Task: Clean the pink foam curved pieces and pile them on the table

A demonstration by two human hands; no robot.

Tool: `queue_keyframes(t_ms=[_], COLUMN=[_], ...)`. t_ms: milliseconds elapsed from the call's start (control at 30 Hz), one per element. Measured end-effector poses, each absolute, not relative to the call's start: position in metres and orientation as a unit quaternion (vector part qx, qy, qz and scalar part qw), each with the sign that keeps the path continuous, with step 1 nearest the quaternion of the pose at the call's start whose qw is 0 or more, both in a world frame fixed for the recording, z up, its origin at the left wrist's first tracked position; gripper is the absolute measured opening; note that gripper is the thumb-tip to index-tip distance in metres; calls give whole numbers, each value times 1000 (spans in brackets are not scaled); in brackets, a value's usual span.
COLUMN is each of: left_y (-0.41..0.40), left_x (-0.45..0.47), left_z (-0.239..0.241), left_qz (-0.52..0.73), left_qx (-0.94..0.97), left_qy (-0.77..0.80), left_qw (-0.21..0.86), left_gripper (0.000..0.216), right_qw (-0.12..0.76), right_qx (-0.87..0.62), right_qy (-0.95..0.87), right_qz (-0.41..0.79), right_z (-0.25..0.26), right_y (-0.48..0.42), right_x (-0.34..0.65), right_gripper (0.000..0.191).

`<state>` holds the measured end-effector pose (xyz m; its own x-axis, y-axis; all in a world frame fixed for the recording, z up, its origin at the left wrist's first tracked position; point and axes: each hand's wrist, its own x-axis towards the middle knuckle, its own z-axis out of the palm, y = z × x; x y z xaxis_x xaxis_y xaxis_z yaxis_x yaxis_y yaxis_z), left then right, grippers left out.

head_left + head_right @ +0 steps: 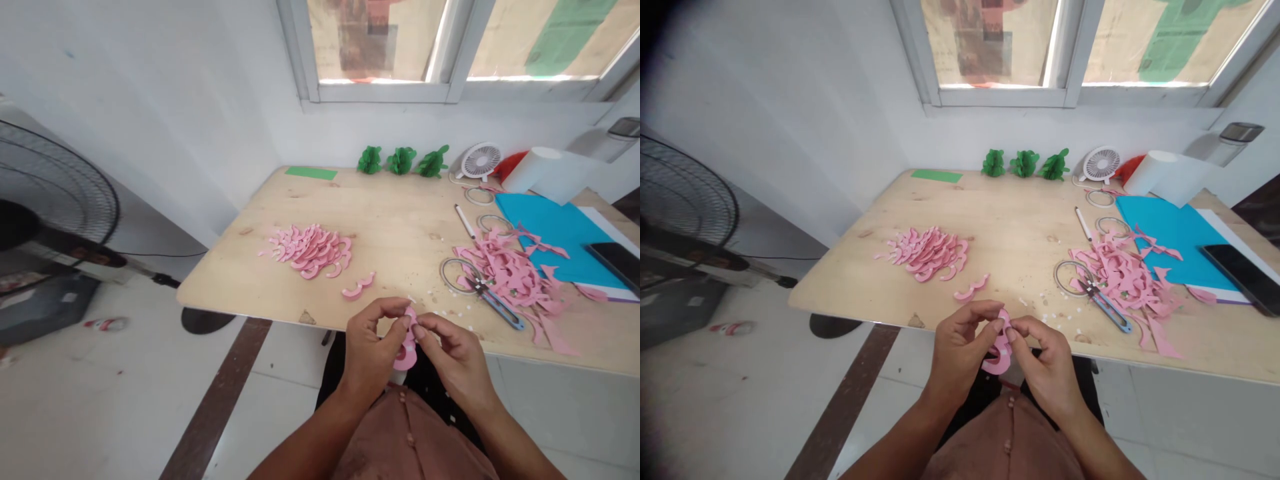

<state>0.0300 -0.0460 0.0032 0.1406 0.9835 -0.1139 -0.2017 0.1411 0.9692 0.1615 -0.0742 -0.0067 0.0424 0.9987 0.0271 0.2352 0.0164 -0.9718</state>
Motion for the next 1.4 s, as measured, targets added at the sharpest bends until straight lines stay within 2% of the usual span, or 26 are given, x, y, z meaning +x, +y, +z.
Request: queue_keyframes(t_ms=[233, 567, 833, 1133, 1400], left_y=[-47, -30, -28, -29, -35], left_x=[25, 19, 18, 22, 16], left_z=[8, 16, 14, 13, 14], left_qz=[478, 413, 405, 427, 426], left_qx=[438, 438, 497, 441, 415], left_qy=[428, 419, 439, 421, 430], left_qw=[630, 679, 630, 668, 679], left_gripper=[24, 12, 13, 15, 24], right_qw=[466, 449, 417, 420, 458], right_qx=[-569, -560, -575, -564, -573], right_qy=[-496, -510, -532, -542, -505], right_qz=[461, 473, 461, 461, 455], right_z=[-11, -5, -4, -2, -1], right_y=[-74, -75, -75, -76, -75], right_x=[164, 161, 164, 163, 163], right_gripper=[18, 22, 25, 25, 24])
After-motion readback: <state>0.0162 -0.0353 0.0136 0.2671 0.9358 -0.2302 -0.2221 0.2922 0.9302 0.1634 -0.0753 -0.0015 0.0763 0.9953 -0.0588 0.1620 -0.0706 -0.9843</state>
